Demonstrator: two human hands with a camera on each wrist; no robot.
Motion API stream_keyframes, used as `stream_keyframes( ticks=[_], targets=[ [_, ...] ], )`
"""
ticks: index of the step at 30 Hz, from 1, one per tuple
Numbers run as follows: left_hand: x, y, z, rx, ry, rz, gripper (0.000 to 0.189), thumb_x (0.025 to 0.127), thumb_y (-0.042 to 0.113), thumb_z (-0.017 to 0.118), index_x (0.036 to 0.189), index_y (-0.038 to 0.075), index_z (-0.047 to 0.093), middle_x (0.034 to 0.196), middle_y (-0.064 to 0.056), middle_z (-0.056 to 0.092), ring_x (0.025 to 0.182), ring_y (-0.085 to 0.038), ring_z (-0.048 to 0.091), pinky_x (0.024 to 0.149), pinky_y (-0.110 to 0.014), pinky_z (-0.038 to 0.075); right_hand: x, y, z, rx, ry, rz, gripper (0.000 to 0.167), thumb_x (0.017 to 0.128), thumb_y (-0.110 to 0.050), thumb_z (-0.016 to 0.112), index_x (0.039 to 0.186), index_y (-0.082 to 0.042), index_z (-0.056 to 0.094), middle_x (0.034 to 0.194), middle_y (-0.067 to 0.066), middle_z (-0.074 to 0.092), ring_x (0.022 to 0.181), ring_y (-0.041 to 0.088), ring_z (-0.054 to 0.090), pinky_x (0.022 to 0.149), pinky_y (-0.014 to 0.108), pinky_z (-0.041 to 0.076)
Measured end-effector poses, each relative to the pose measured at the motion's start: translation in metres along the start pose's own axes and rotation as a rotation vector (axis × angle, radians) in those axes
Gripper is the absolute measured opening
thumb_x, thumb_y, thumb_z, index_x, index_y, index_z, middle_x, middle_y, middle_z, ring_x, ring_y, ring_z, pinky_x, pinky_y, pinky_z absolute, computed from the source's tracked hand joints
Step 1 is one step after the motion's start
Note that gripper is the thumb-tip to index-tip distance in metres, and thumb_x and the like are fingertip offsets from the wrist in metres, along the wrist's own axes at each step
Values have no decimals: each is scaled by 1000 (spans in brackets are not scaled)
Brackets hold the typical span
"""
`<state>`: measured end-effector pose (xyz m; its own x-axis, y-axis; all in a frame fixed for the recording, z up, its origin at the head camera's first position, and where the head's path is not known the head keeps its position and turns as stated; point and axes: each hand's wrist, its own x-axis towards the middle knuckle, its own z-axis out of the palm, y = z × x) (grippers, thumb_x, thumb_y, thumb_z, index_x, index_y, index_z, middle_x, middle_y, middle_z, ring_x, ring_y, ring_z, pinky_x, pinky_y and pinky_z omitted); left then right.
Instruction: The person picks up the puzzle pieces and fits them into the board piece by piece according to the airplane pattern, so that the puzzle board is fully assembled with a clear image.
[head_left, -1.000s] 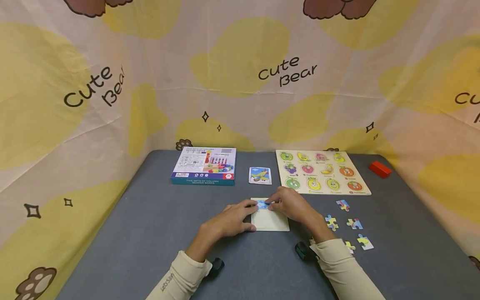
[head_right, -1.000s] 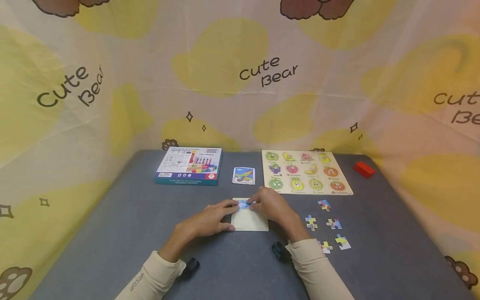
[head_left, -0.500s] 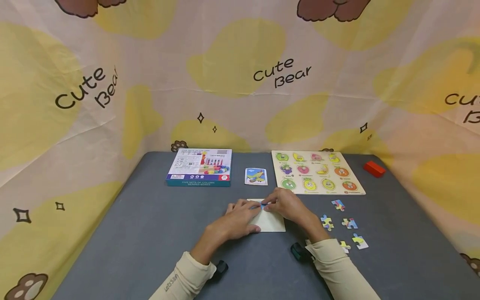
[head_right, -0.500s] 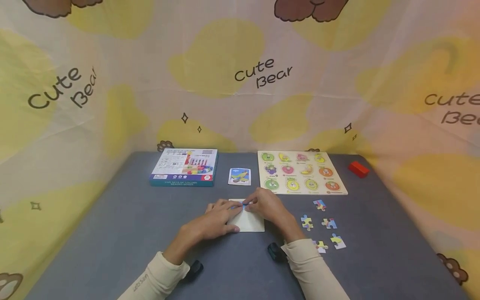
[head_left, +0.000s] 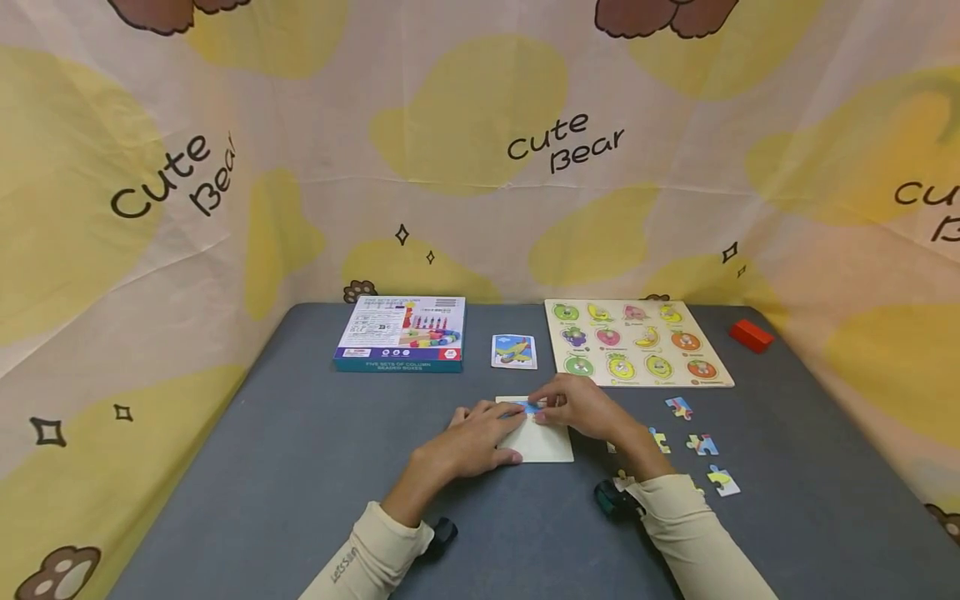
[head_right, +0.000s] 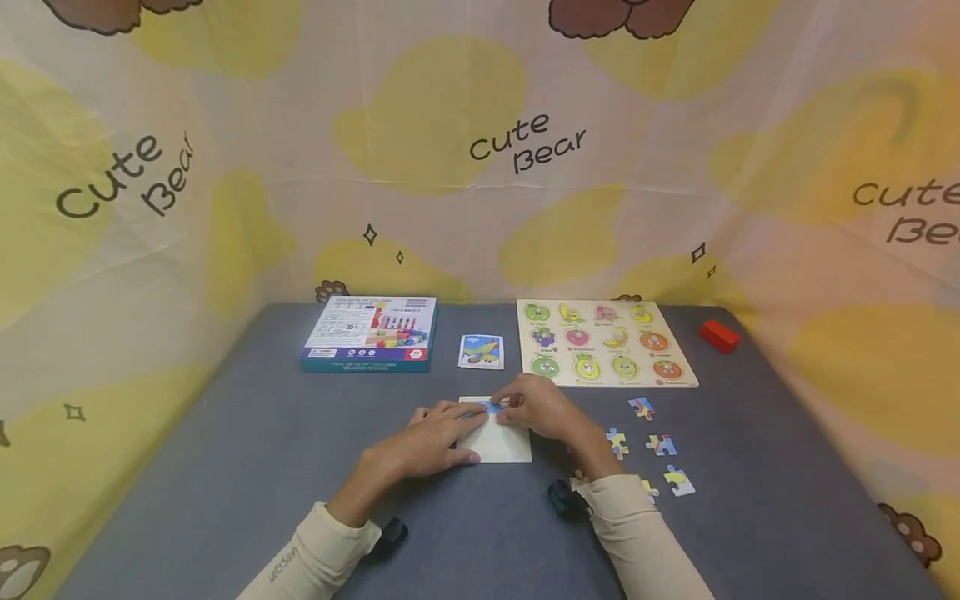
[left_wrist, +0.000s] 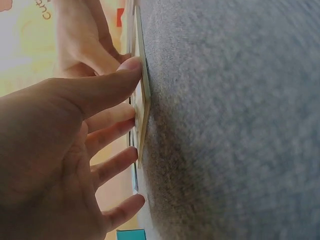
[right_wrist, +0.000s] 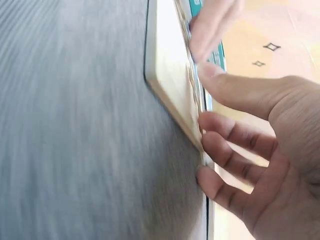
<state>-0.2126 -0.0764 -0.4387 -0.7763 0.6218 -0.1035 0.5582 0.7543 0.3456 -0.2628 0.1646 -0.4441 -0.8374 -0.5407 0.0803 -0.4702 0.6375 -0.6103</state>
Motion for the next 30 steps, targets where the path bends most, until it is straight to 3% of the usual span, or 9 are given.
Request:
stream_keyframes(
  ticks=[7, 23, 30],
  targets=[
    [-1, 1, -2, -28, 4, 2, 64, 104, 39, 68, 160, 14, 50, 166, -1, 45, 148, -29, 41, 108, -58, 36, -22, 12, -23, -28, 7, 11, 29, 95, -13, 80, 123, -4, 78, 91, -3, 67, 80, 11, 56, 72, 29, 48],
    [-2, 1, -3, -59, 6, -6, 64, 103, 38, 70, 159, 13, 50, 166, -3, 44, 147, -30, 41, 107, -56, 35, -87, 56, -77, -119, 118, 159, 34, 94, -17, 81, 123, 1, 76, 91, -2, 67, 81, 12, 56, 72, 29, 47],
    [-1, 0, -1, -51, 8, -5, 64, 103, 38, 70, 159, 14, 50, 166, -2, 44, 147, -29, 42, 107, -55, 35, -108, 80, -92, -144, 131, 249, 35, 95, -15, 80, 125, 1, 74, 95, 1, 71, 84, 15, 58, 73, 31, 47]
  ],
)
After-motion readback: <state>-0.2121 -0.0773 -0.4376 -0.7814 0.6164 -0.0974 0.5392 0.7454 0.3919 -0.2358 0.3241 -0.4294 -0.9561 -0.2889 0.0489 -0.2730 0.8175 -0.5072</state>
